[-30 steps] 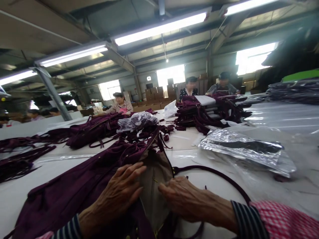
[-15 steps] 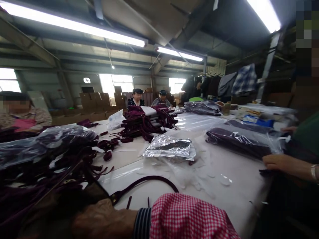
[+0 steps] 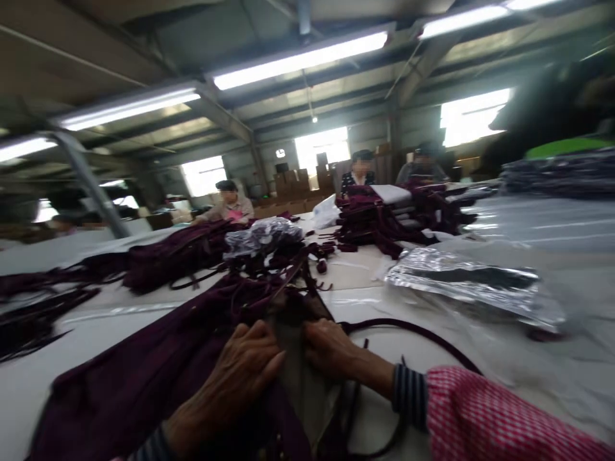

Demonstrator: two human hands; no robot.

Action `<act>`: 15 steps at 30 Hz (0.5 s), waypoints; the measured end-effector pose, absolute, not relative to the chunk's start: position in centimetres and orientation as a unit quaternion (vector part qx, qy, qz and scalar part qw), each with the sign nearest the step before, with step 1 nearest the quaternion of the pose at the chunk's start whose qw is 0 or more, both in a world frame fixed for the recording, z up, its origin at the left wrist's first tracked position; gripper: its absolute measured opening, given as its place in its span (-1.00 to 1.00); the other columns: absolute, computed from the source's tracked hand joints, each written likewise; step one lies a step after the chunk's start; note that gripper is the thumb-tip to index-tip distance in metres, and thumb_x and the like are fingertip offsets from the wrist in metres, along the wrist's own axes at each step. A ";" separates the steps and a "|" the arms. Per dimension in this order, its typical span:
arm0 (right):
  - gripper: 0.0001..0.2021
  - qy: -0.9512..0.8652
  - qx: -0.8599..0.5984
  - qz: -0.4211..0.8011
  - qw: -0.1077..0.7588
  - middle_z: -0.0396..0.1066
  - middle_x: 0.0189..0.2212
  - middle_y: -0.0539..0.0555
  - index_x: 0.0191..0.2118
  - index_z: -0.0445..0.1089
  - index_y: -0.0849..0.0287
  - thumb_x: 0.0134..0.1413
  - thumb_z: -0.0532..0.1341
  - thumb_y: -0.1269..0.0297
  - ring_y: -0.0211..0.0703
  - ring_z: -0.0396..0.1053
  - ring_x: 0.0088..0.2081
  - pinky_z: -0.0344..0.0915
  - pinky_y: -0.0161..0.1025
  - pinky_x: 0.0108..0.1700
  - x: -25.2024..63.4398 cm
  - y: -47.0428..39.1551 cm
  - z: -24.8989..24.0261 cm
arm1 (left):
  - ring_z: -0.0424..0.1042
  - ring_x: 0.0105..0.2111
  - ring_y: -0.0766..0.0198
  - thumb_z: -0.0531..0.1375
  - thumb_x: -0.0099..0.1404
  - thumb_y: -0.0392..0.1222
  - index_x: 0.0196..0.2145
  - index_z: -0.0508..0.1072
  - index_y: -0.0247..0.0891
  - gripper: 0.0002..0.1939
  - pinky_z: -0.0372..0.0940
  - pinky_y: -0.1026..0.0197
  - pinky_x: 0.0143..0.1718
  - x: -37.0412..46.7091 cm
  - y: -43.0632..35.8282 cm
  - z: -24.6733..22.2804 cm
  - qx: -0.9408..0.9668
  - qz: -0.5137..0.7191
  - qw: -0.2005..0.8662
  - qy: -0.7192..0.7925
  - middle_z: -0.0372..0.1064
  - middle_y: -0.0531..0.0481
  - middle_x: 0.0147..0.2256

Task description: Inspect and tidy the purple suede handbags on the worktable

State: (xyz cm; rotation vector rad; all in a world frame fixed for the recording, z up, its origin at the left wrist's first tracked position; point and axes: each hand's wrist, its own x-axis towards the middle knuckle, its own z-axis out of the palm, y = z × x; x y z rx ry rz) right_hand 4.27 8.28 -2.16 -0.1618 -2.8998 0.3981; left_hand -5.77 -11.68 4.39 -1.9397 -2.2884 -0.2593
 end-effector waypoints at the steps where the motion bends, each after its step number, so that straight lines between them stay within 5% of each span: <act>1: -0.75 -0.983 -0.046 0.140 0.107 0.55 -0.19 0.25 -0.12 0.42 0.27 0.04 0.19 0.37 0.08 0.52 -0.18 0.26 -0.21 -0.28 4.3 8.3 -2.1 | 0.36 -0.14 0.16 -0.05 0.55 -0.09 -0.38 0.45 -0.18 -0.60 0.10 0.01 -0.08 -5.4 -11.7 4.9 -0.638 -0.083 0.052 -0.764 0.49 0.05 -0.31; 5: -0.78 -0.981 -0.024 0.154 0.112 0.51 -0.13 0.23 -0.14 0.41 0.26 0.07 0.14 0.48 0.02 0.48 -0.15 0.24 -0.20 -0.18 4.3 8.4 -2.0 | 0.28 -0.11 0.18 0.00 0.56 -0.11 -0.35 0.42 -0.21 -0.66 0.01 0.03 -0.07 -4.8 -11.1 5.4 -0.637 -0.091 0.041 -0.765 0.45 0.08 -0.30; 10: -0.91 -0.937 -0.068 0.306 0.154 0.41 -0.42 0.03 -0.43 0.30 0.18 0.04 0.16 0.47 -0.13 0.38 -0.31 0.17 -0.27 -0.27 5.7 8.3 -1.8 | 0.25 -0.11 0.17 0.00 0.56 -0.15 -0.31 0.40 -0.20 -0.71 -0.01 0.03 -0.07 -4.5 -11.5 5.3 -0.650 -0.090 0.039 -0.754 0.43 0.07 -0.24; 15: -0.85 -0.885 0.010 0.429 0.182 0.27 -0.54 -0.08 -0.52 0.19 0.16 -0.03 0.12 0.51 -0.26 0.22 -0.46 0.05 -0.31 -0.41 8.8 5.9 -2.2 | 0.25 -0.04 0.14 0.08 0.51 -0.22 0.03 0.40 0.02 -0.78 -0.03 0.01 -0.03 -4.4 -10.7 5.5 -0.652 -0.067 0.021 -0.755 0.42 0.09 -0.18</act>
